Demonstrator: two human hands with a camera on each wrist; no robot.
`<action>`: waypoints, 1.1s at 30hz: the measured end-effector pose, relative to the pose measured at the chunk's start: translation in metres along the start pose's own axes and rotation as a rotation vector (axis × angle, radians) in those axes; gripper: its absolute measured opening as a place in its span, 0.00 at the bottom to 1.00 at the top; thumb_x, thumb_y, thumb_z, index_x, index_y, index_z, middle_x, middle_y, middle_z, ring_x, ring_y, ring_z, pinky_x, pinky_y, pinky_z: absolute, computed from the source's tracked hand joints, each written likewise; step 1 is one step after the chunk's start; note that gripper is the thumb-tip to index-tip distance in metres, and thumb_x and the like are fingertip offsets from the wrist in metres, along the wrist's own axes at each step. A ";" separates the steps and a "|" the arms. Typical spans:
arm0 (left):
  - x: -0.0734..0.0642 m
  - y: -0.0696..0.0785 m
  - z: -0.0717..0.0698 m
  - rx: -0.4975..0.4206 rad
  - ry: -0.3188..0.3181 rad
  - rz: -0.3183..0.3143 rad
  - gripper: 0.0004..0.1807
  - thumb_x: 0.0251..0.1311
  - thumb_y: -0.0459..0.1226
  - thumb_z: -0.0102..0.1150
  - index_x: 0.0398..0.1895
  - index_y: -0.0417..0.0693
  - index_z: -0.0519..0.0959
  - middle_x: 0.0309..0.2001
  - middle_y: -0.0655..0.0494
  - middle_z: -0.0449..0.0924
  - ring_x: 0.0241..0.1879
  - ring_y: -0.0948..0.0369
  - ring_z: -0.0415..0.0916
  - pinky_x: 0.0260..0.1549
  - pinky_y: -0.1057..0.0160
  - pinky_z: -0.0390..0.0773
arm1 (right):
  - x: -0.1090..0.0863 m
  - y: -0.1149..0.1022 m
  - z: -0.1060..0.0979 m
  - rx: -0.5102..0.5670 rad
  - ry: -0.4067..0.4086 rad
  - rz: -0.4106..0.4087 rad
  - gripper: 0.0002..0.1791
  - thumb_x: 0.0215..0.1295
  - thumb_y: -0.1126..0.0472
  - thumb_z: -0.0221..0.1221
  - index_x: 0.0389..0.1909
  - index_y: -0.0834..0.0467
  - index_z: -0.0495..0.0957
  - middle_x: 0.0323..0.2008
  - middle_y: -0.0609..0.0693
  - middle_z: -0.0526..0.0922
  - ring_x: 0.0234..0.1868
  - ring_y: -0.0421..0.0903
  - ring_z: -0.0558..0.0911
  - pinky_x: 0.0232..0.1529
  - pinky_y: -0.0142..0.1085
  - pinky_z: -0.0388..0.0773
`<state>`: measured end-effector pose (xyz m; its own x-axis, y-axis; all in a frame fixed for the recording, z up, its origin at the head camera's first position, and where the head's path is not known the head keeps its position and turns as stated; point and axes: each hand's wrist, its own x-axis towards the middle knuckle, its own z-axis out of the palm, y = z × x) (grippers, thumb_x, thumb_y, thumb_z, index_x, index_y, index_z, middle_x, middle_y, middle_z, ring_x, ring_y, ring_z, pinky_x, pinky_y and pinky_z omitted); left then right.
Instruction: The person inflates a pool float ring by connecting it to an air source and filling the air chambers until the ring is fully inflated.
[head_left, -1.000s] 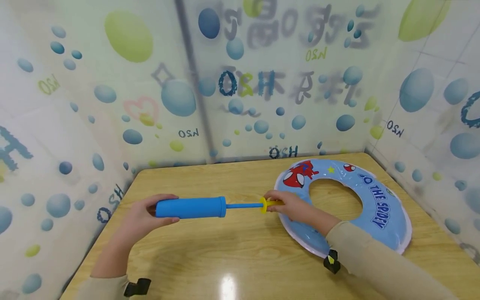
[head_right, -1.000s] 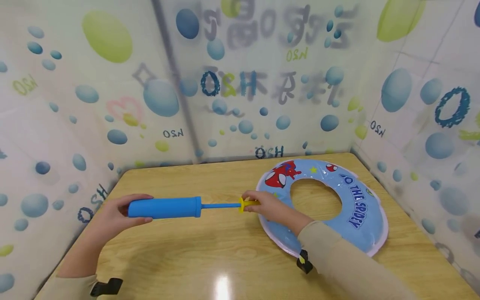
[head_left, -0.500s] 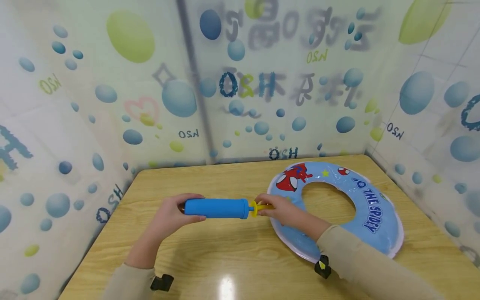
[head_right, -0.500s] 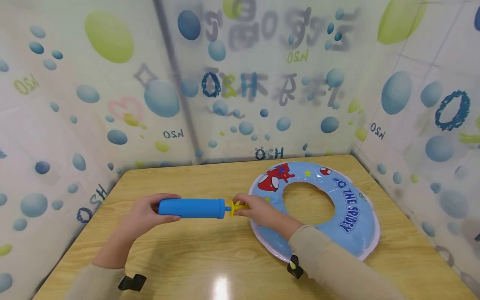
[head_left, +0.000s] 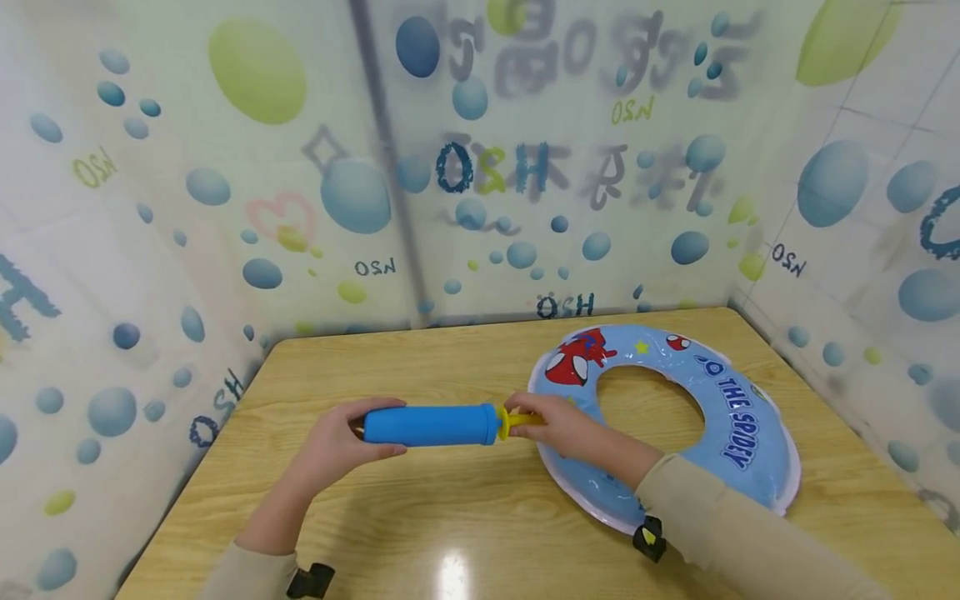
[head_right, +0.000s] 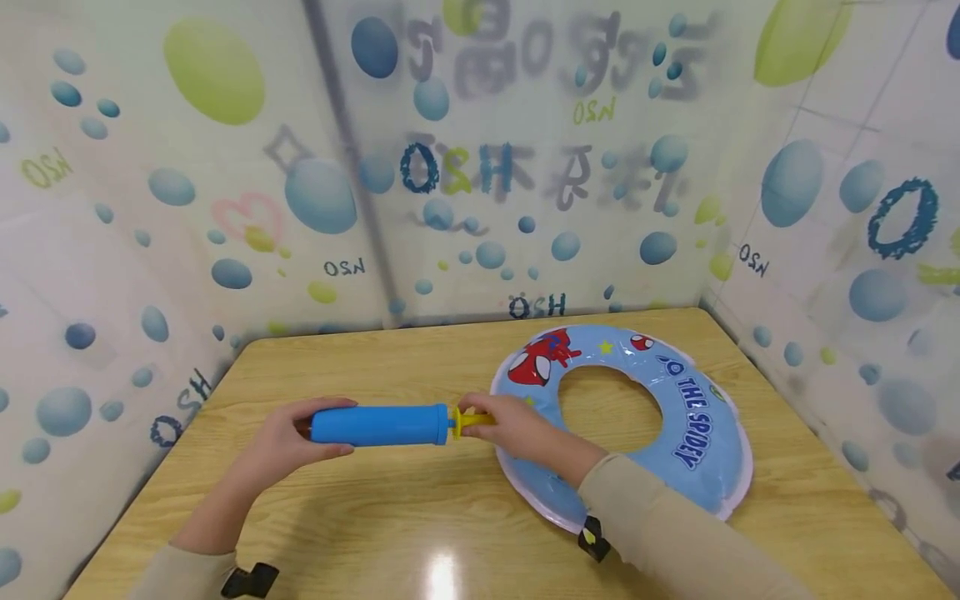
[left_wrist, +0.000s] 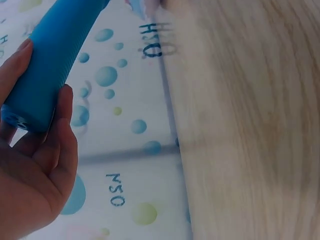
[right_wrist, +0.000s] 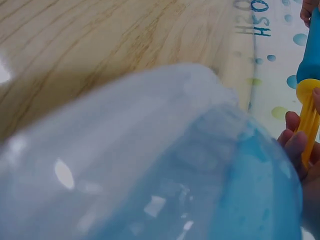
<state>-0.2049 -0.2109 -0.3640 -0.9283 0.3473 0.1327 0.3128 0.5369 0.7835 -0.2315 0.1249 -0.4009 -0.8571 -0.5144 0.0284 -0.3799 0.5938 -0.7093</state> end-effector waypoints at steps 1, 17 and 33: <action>-0.002 0.000 -0.003 -0.002 0.001 -0.004 0.30 0.51 0.43 0.75 0.58 0.47 0.79 0.57 0.40 0.75 0.43 0.52 0.79 0.37 0.58 0.80 | -0.001 0.000 -0.001 0.009 -0.006 0.016 0.15 0.67 0.57 0.62 0.54 0.46 0.75 0.41 0.45 0.79 0.35 0.45 0.77 0.35 0.36 0.77; -0.024 -0.014 -0.055 0.021 0.029 -0.006 0.30 0.54 0.38 0.73 0.61 0.41 0.76 0.58 0.36 0.73 0.43 0.49 0.78 0.34 0.60 0.81 | -0.012 0.021 -0.017 0.113 -0.033 0.058 0.16 0.68 0.56 0.61 0.55 0.47 0.74 0.41 0.49 0.79 0.10 0.45 0.64 0.16 0.35 0.71; -0.022 -0.013 -0.055 0.062 0.061 -0.087 0.33 0.54 0.47 0.72 0.63 0.48 0.75 0.61 0.38 0.71 0.47 0.48 0.78 0.38 0.57 0.80 | -0.008 0.021 -0.022 0.103 -0.006 0.071 0.16 0.69 0.57 0.60 0.55 0.51 0.75 0.44 0.52 0.80 0.24 0.48 0.75 0.25 0.36 0.74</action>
<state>-0.1992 -0.2681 -0.3440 -0.9624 0.2511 0.1034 0.2403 0.6100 0.7551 -0.2399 0.1550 -0.4007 -0.8782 -0.4775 -0.0288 -0.2803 0.5625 -0.7779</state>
